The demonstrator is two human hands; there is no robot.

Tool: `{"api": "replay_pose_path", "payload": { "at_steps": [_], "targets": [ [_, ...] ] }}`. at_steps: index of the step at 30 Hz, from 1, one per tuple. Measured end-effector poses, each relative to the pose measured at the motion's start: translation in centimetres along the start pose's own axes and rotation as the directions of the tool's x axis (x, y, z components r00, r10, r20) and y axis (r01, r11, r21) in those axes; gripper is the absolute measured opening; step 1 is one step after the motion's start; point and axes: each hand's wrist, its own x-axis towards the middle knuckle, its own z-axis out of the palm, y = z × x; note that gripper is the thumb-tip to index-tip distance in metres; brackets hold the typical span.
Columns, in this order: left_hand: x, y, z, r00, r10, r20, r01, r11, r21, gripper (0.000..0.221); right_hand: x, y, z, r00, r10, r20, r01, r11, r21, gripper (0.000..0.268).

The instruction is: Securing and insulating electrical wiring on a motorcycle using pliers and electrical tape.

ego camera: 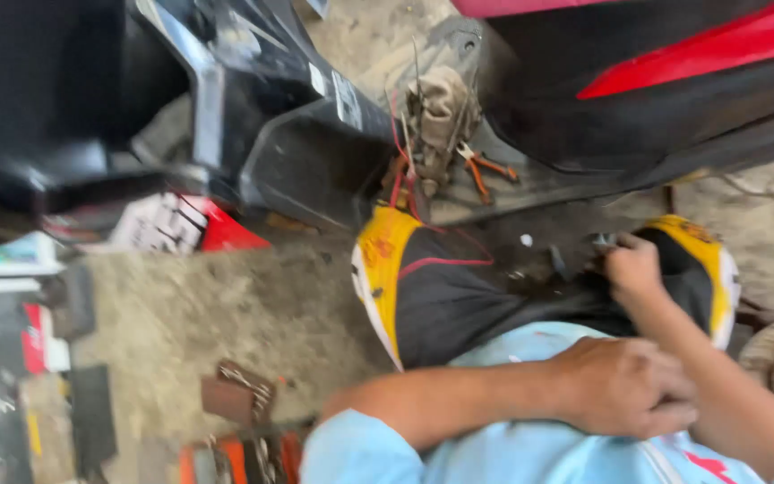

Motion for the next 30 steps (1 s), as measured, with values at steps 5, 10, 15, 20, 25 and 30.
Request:
{"api": "replay_pose_path", "payload": {
  "at_steps": [5, 10, 15, 20, 25, 30],
  "targets": [
    [-0.9, -15.5, -9.9, 0.769, -0.066, -0.635, 0.348, 0.878, 0.33, 0.073, -2.8, 0.8, -13.9, 0.941, 0.093, 0.325, -0.144, -0.76, 0.634, 0.027],
    [-0.6, -23.2, -12.7, 0.713, -0.04, -0.7, 0.532, 0.681, 0.503, 0.07, -3.7, -0.8, -18.4, 0.938, 0.192, 0.289, -0.16, -0.498, 0.852, 0.025],
    [-14.3, -11.3, -13.9, 0.615, 0.107, -0.781, 0.26, 0.908, 0.329, 0.034, -3.4, -2.0, -20.2, 0.956, 0.122, 0.267, -0.238, -0.209, 0.948, 0.037],
    [-28.0, -11.7, -10.4, 0.349, -0.584, -0.733, 0.722, 0.666, -0.187, 0.056, 0.3, -6.4, -20.9, 0.966, -0.138, 0.22, -0.26, -0.521, 0.813, 0.024],
    [-27.7, -15.0, -6.2, 0.316, -0.537, -0.782, 0.566, 0.769, -0.299, 0.041, 3.4, -12.9, -28.8, 0.91, -0.413, 0.037, -0.17, -0.291, 0.941, 0.013],
    [-24.4, -11.8, -6.8, 0.345, -0.592, -0.728, 0.007, 0.778, -0.629, 0.032, 1.2, -12.3, -36.7, 0.9, -0.33, -0.287, 0.233, -0.194, 0.953, 0.009]
  ]
}}
